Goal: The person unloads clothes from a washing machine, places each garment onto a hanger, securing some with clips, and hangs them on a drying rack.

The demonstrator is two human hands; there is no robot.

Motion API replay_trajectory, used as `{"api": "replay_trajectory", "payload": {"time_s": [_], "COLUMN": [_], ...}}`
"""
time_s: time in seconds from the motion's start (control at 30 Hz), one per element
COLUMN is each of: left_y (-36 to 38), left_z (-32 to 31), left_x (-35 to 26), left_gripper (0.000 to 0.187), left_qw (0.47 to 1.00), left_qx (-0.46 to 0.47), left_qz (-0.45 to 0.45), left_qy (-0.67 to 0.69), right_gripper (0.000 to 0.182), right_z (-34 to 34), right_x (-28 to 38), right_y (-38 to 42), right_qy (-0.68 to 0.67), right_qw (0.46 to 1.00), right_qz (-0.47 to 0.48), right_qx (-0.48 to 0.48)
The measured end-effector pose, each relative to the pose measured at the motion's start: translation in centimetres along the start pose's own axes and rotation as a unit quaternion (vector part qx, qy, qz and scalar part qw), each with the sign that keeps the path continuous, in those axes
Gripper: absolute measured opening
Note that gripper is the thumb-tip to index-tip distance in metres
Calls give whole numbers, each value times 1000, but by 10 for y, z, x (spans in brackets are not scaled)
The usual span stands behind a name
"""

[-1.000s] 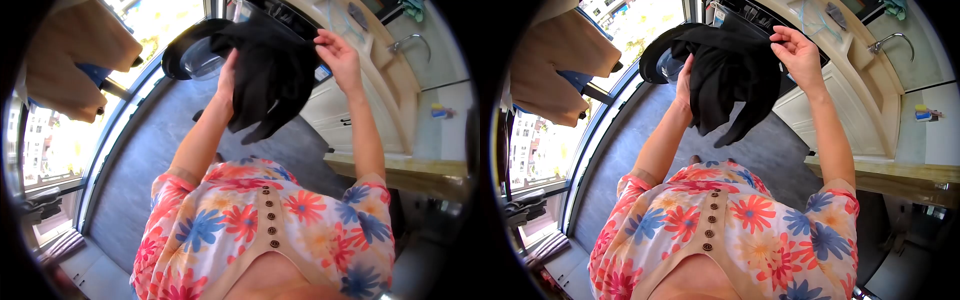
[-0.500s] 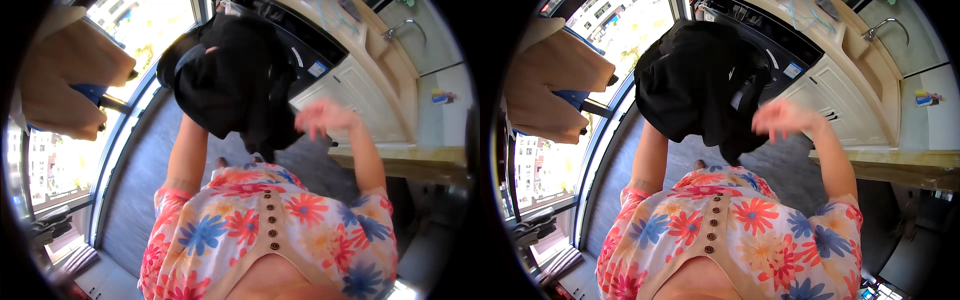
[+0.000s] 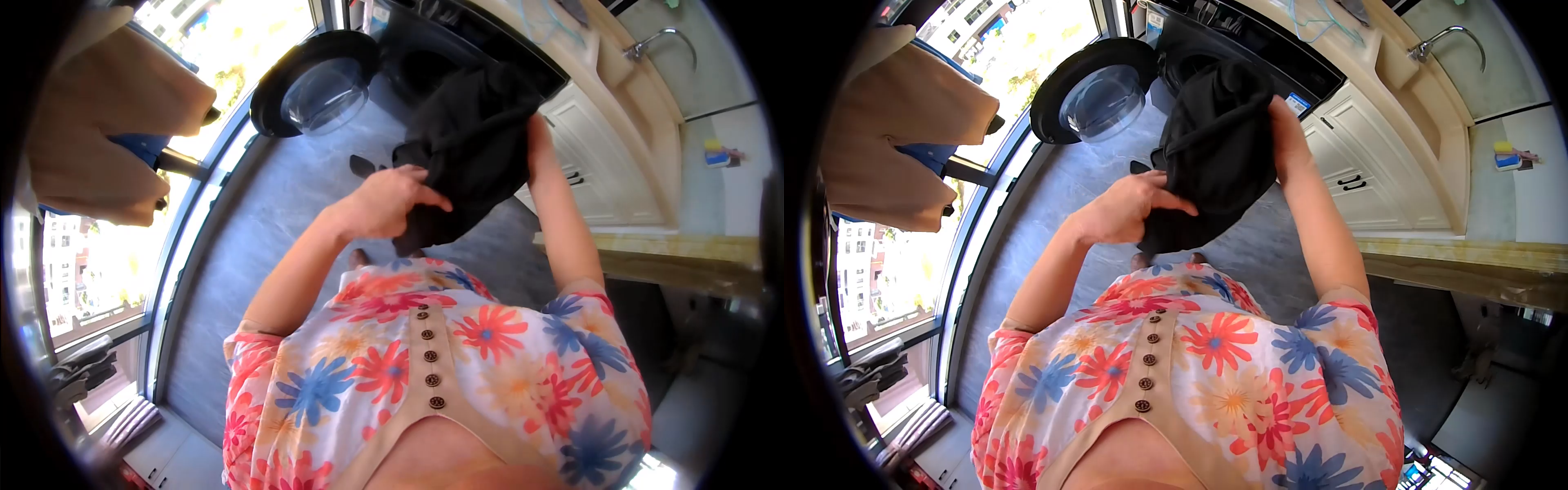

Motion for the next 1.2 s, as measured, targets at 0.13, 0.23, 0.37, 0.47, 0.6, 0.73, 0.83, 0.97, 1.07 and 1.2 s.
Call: {"api": "replay_trajectory", "payload": {"time_s": [0.13,0.23,0.37,0.47,0.6,0.73,0.83,0.97,1.07,1.2], "left_y": [20,21,1,-18,-46,-74,-90,-118,-144,-157], "left_z": [15,4,5,21,46,72,95,114,116,109], "left_x": [12,60,56,26,-18,-34,-57,-64,-79,-106], "left_gripper": [34,39,50,50,46,50,19,9,9,11], "left_qw": [987,838,871,919,902,913,923,903,894,890], "left_qx": [86,-97,-250,-367,-402,-370,-374,-362,-342,-330], "left_qz": [12,245,273,134,-77,-139,-69,-65,-39,-61], "left_qy": [133,477,323,-54,-138,-98,-66,-223,-287,-308], "right_gripper": [32,31,29,26,23,28,30,27,31,31], "right_z": [-6,-17,-28,-27,-41,-43,-36,-69,-45,-25], "right_x": [8,3,10,10,4,8,20,9,-43,-48], "right_y": [-4,2,3,-4,-9,-22,-26,34,24,-10], "right_qy": [-33,-46,-14,22,64,203,470,488,673,472], "right_qw": [998,997,998,998,997,976,840,826,709,837], "right_qz": [6,28,40,28,38,49,228,208,150,94], "right_qx": [-45,-58,-51,-56,-16,-57,-149,-190,-151,-261]}}
Point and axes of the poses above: each hand's wrist, its own y-axis away from the middle knuckle, its own z-axis out of the back of the hand, x = y × z, the point moved 2 cm from there along -y, towards the middle knuckle, and after that the axes turned 6 degrees about -x, right-handed, at the moved point
